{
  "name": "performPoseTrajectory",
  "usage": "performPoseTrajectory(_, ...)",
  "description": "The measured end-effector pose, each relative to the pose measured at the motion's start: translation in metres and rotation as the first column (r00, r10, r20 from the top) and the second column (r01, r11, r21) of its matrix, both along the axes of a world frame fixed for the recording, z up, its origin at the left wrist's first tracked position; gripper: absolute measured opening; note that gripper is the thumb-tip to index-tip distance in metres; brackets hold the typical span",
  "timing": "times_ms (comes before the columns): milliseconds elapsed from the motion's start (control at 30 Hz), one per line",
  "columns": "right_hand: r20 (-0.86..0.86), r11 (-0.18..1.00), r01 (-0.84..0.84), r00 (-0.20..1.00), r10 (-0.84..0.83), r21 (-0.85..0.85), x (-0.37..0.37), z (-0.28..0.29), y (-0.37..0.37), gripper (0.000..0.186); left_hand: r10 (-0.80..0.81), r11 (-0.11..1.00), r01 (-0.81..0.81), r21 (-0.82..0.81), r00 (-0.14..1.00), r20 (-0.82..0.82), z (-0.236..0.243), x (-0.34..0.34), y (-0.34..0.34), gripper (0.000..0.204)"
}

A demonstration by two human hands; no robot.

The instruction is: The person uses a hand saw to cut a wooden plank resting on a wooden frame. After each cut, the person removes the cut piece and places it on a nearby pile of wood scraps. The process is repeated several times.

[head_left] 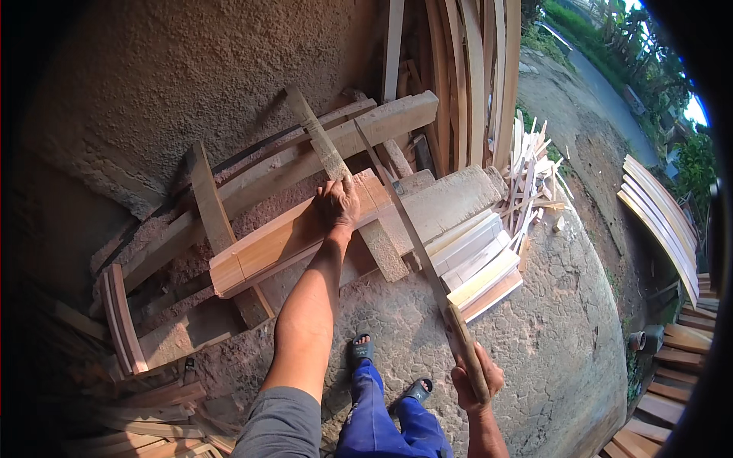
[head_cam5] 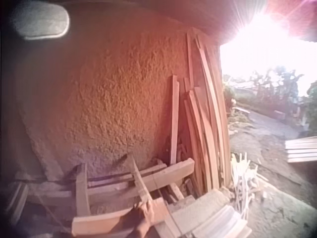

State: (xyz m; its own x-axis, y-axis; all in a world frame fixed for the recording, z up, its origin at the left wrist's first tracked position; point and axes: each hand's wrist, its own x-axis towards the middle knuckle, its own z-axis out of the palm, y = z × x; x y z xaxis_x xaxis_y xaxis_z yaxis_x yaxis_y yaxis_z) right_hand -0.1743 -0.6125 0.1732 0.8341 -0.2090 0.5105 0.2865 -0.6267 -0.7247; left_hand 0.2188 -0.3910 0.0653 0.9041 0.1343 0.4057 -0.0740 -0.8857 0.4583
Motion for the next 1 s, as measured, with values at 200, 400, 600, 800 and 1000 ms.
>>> performPoseTrajectory(200, -0.111, 0.982, 0.132, 0.987, -0.117, 0.138, -0.032, 0.016, 0.015, 0.056, -0.231, 0.893, 0.295, -0.339, 0.949, 0.216, -0.006, -0.033, 0.098, 0.020)
performPoseTrajectory(400, -0.218, 0.964, 0.151, 0.971, -0.102, 0.219, -0.045, -0.011, 0.059, 0.055, 0.121, 0.936, -0.132, -0.326, 0.991, -0.054, -0.028, -0.112, 0.319, 0.030)
performPoseTrajectory(600, -0.206, 0.981, -0.084, 0.971, 0.120, 0.172, -0.024, 0.001, 0.138, 0.057, -0.121, 0.725, 0.170, -0.668, 0.985, 0.120, -0.055, -0.142, 0.399, 0.049)
performPoseTrajectory(800, -0.311, 0.965, -0.172, 0.922, 0.229, 0.198, -0.035, 0.017, 0.191, 0.054, -0.051, 0.874, 0.057, -0.482, 0.998, 0.026, -0.050, -0.142, 0.341, 0.031)
performPoseTrajectory(1000, -0.237, 0.945, -0.270, 0.921, 0.309, 0.185, -0.060, 0.011, 0.251, 0.061, 0.030, 0.911, 0.042, -0.411, 0.986, 0.165, -0.051, -0.149, 0.346, 0.023)
